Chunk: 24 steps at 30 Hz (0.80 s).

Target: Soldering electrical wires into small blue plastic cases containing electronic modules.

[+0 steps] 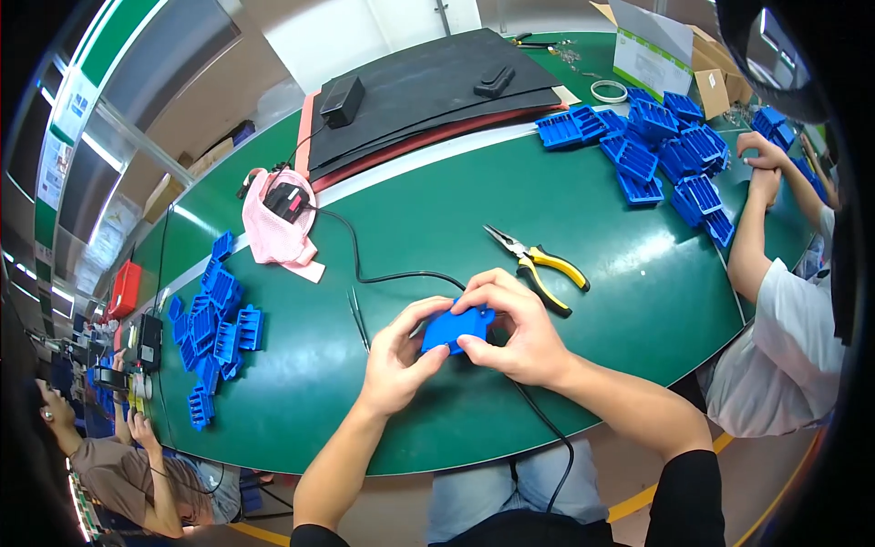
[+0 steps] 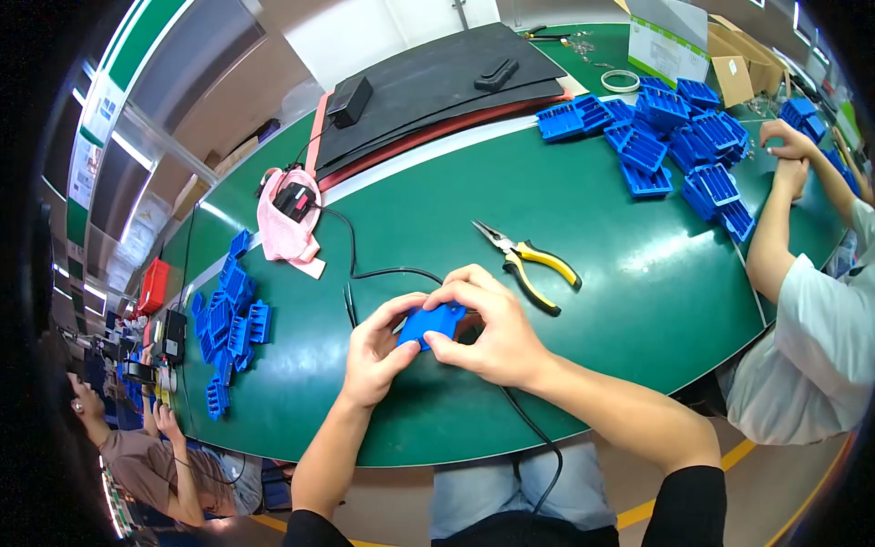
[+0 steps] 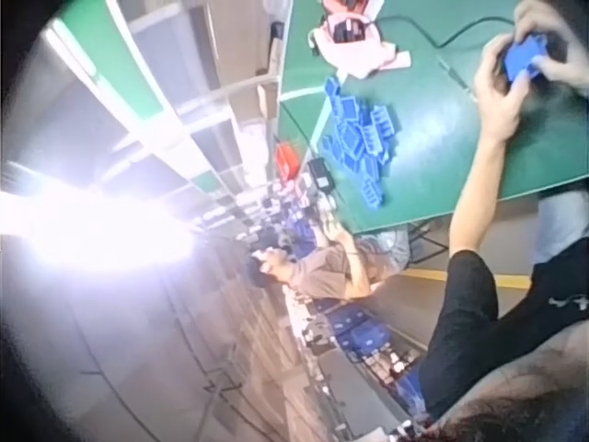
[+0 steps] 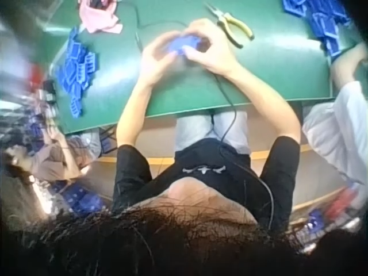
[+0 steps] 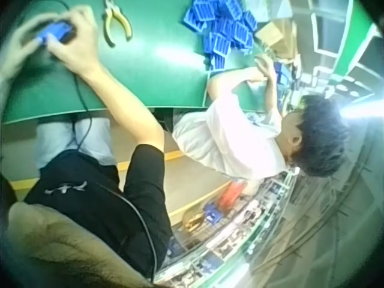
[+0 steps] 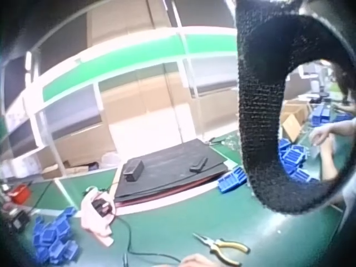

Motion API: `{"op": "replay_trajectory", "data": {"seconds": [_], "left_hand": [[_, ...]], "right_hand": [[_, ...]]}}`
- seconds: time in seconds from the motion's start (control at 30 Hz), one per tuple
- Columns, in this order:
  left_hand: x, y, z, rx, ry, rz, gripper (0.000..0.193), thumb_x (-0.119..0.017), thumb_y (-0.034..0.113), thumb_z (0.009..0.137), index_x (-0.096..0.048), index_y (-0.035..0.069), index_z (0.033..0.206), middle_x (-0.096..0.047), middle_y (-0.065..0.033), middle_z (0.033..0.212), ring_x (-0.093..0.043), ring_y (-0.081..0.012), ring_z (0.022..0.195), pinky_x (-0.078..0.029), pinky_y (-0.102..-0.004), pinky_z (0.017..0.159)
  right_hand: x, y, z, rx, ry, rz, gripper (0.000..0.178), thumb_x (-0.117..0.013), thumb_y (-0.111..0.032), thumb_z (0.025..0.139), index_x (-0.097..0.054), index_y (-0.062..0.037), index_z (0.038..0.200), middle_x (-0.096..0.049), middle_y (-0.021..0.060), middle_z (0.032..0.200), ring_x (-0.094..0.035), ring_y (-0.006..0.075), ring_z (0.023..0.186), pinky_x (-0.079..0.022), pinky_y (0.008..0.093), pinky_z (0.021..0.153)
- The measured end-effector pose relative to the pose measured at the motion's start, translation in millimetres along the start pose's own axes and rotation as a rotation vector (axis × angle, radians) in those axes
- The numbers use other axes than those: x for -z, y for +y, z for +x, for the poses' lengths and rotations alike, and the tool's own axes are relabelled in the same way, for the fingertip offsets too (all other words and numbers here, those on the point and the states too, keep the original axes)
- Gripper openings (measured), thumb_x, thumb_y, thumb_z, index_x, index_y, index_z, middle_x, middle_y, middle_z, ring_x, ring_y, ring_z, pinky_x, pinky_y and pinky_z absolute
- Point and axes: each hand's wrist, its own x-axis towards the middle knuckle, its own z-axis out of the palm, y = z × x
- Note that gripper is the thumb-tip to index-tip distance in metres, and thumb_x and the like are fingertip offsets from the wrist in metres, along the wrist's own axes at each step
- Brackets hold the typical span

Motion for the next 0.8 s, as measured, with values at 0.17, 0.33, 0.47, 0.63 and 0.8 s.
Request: {"op": "replay_trajectory", "data": {"seconds": [0.17, 0.33, 0.47, 0.63, 0.8], "left_hand": [[-0.6, -0.2, -0.6, -0.006, 0.008, -0.001, 0.05, -0.067, 0.002, 0.082, -0.052, -0.004, 0.129, -0.05, -0.0139, 0.132, -0.049, -0.0247, 0.123, -0.042, -0.0387, 0.104], [-1.7, -2.1, -1.1, -0.063, 0.031, 0.013, 0.05, -0.067, -0.002, 0.079, -0.053, -0.007, 0.127, -0.05, -0.0163, 0.13, -0.049, -0.0257, 0.123, -0.04, -0.0399, 0.106], [-4.2, -3.8, -0.7, -0.078, 0.027, -0.004, 0.05, -0.066, -0.003, 0.078, -0.053, -0.007, 0.126, -0.051, -0.017, 0.129, -0.049, -0.0262, 0.123, -0.039, -0.0405, 0.106], [-7.5, -7.3, -1.1, -0.107, 0.075, -0.026, 0.049, -0.065, -0.004, 0.079, -0.053, -0.008, 0.126, -0.051, -0.0172, 0.129, -0.049, -0.0261, 0.123, -0.038, -0.0406, 0.107], [-6.0, -10.4, -1.5, -0.062, 0.099, 0.098, 0.051, -0.073, 0.009, 0.081, -0.053, -0.002, 0.127, -0.053, -0.0131, 0.126, -0.053, -0.023, 0.117, -0.045, -0.0349, 0.099]], "right_hand": [[-0.7, -2.3, -0.4, -0.001, -0.002, -0.028, 0.031, -0.073, -0.011, 0.076, -0.064, -0.003, 0.104, -0.048, 0.0077, 0.111, -0.055, 0.0138, 0.096, -0.055, 0.0252, 0.075], [-1.9, -1.5, -2.1, 0.026, -0.005, -0.039, 0.031, -0.072, -0.011, 0.077, -0.063, -0.0031, 0.105, -0.048, 0.0083, 0.112, -0.055, 0.0146, 0.097, -0.054, 0.026, 0.074], [-0.1, -2.6, -3.5, 0.017, -0.015, -0.002, 0.03, -0.072, -0.011, 0.078, -0.063, -0.0032, 0.106, -0.047, 0.009, 0.112, -0.055, 0.0151, 0.098, -0.054, 0.0263, 0.074], [-0.1, -1.7, -0.7, 0.019, -0.025, -0.007, 0.03, -0.072, -0.011, 0.078, -0.063, -0.0028, 0.105, -0.047, 0.0096, 0.113, -0.054, 0.0156, 0.099, -0.054, 0.0258, 0.074], [-2.0, 2.5, 3.5, 0.076, 0.02, -0.097, 0.031, -0.071, -0.016, 0.078, -0.061, -0.004, 0.105, -0.051, 0.0115, 0.111, -0.056, 0.0223, 0.103, -0.054, 0.031, 0.075]]}}
